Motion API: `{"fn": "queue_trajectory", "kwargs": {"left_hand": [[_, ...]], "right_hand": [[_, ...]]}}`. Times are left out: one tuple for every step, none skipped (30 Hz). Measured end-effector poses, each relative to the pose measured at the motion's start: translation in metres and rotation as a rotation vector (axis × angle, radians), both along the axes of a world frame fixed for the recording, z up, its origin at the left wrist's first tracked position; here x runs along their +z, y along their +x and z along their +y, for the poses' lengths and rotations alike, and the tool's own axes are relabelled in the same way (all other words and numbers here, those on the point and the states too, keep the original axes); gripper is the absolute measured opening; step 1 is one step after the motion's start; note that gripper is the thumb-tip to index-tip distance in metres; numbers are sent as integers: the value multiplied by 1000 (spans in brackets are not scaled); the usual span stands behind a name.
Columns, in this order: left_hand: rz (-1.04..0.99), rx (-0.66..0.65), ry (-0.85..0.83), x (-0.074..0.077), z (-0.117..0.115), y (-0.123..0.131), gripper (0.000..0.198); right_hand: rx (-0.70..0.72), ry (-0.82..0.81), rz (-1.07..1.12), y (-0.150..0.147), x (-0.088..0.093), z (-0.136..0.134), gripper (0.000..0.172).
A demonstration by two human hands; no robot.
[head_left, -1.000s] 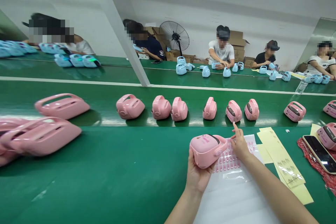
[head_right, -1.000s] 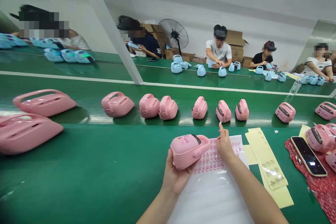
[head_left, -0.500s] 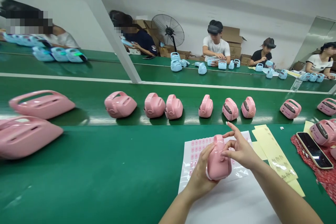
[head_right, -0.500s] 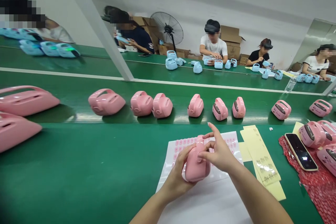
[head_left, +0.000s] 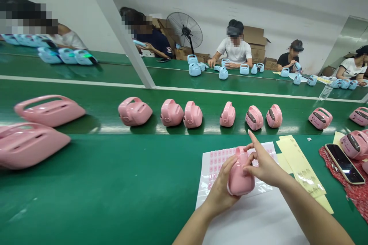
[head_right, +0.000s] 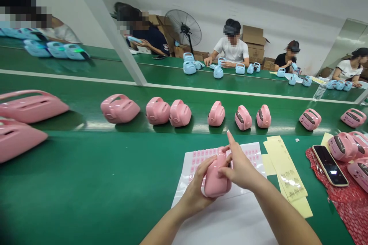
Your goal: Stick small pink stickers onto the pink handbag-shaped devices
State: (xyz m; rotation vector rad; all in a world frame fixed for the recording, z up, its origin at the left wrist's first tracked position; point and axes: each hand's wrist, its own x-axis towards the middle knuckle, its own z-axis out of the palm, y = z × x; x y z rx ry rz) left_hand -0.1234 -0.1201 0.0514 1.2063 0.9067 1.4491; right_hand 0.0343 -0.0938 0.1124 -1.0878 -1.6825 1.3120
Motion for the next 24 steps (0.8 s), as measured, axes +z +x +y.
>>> {"fn": "queue_trajectory", "kwargs": {"left_hand": [[10, 0, 8, 0, 0, 0, 67], [24, 3, 15, 1, 0, 0, 67], [39, 5, 22, 1, 0, 0, 66], [48, 4, 28, 1, 0, 0, 66], [49, 1, 34, 0, 0, 0, 65], [40, -3, 39, -1, 0, 0, 65], [28, -5, 42, -2, 0, 0, 65], [33, -6, 52, -4, 0, 0, 65], [67, -7, 76, -7, 1, -1, 66], [135, -10, 119, -11, 1, -2, 68], [229, -13, 183, -14, 2, -2, 72], [334, -16, 262, -18, 3, -3, 76], [431, -16, 339, -21, 3, -4, 80], [505, -11, 404, -24, 4, -4, 84], [550, -2, 449, -27, 5, -5, 86], [576, 8, 477, -28, 5, -5, 87], [589, 15, 493, -29, 6, -5, 88], [593, 18, 505, -29, 6, -5, 89], [590, 17, 519, -29, 6, -4, 89], [580, 11, 537, -28, 6, -4, 90], [565, 1, 553, -26, 5, -4, 89], [541, -15, 557, -24, 3, -3, 89], [503, -40, 540, -22, 0, -2, 89], [453, -79, 499, -20, -3, -1, 89]], "right_hand": [[6, 16, -17, 0, 0, 0, 92], [11, 35, -32, 0, 1, -1, 92], [11, 55, -48, 0, 1, -1, 92], [6, 75, -64, 0, 2, -2, 91], [0, 93, -84, 0, 2, -3, 91], [-6, 111, -107, 0, 2, -3, 91], [-9, 129, -133, 0, 3, -4, 92], [-8, 150, -163, -1, 3, -4, 92], [-2, 177, -193, -1, 2, -5, 93], [7, 209, -220, -1, 2, -6, 94], [14, 247, -244, -2, 1, -7, 94], [15, 289, -263, -2, -1, -8, 94], [10, 330, -277, -2, -3, -8, 94], [-4, 365, -286, -3, -6, -9, 94], [-23, 388, -289, -3, -8, -9, 95], [-44, 394, -283, -2, -11, -8, 95], [-65, 383, -267, -2, -15, -7, 96], [-87, 358, -241, -1, -18, -5, 97], [-110, 323, -204, 1, -21, -1, 98], [-136, 285, -158, 3, -24, 3, 97], [-163, 245, -106, 5, -27, 8, 94], [-186, 203, -47, 7, -30, 13, 91], [-189, 155, 15, 10, -34, 18, 89], [-162, 96, 78, 12, -38, 22, 88]]}}
